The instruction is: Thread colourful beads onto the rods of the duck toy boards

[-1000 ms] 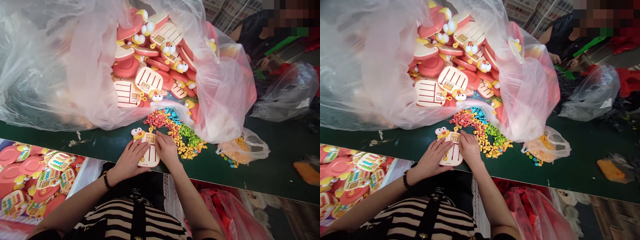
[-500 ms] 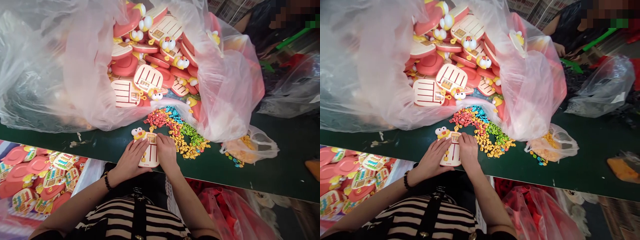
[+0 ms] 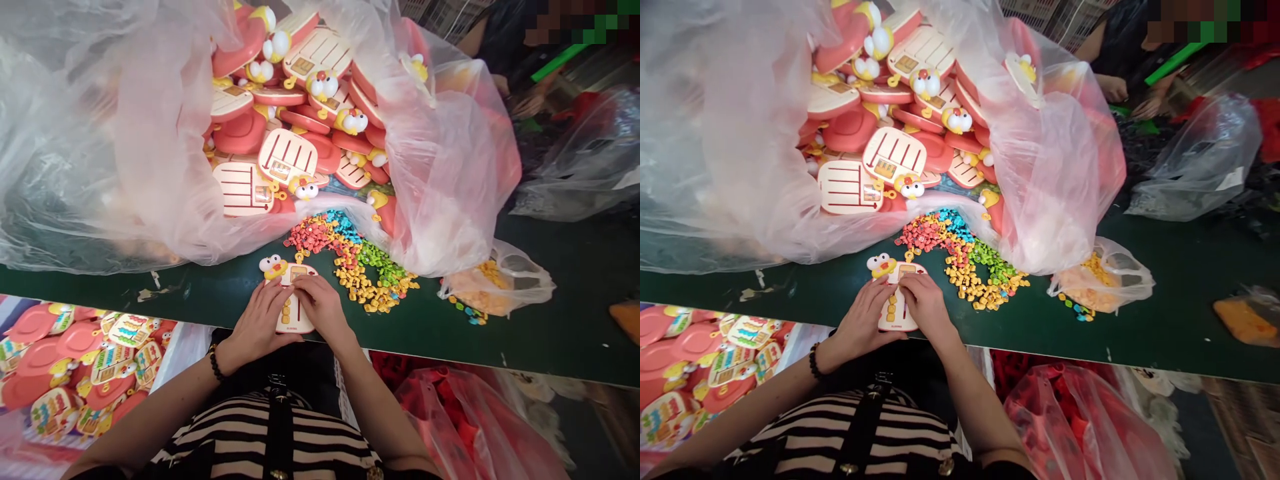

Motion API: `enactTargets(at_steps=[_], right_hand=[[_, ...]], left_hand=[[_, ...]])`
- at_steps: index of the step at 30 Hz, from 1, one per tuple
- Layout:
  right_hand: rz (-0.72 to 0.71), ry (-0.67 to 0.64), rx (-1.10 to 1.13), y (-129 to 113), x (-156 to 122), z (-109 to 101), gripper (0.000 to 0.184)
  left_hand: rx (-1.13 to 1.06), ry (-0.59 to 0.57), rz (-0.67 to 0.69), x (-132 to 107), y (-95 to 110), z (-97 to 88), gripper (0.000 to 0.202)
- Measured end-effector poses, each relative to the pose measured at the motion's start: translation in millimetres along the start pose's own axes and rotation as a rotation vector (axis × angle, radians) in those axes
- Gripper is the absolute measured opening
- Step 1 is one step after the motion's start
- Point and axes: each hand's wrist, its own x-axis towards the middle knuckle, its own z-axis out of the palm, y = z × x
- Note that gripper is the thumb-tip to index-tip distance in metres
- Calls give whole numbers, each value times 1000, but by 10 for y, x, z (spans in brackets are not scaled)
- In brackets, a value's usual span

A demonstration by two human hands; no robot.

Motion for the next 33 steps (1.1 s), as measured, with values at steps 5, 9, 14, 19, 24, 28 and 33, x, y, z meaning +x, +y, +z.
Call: enactTargets(at_steps=[5, 9, 14, 19, 24, 28, 33], right_hand=[[-16, -142, 161, -105, 8, -97, 37], [68, -101, 149, 93, 111, -360, 34], [354, 136, -297, 742, 751, -644, 30], [285, -54, -377, 960, 1116, -584, 41], [245, -142, -330, 929, 938, -636, 37], [320, 13, -285, 966, 803, -757, 28], [349, 173, -225, 952, 730, -768, 37]], left_hand=[[42, 0, -18, 19, 26, -12, 101], [111, -83, -4, 38, 45, -23, 91], [176, -111, -2, 54, 84, -50, 70], [193, -96, 0, 51, 105, -56, 69], [198, -87, -6, 35, 100, -56, 69], [199, -78, 5, 26, 93, -51, 68], [197, -74, 10, 24, 89, -34, 68]])
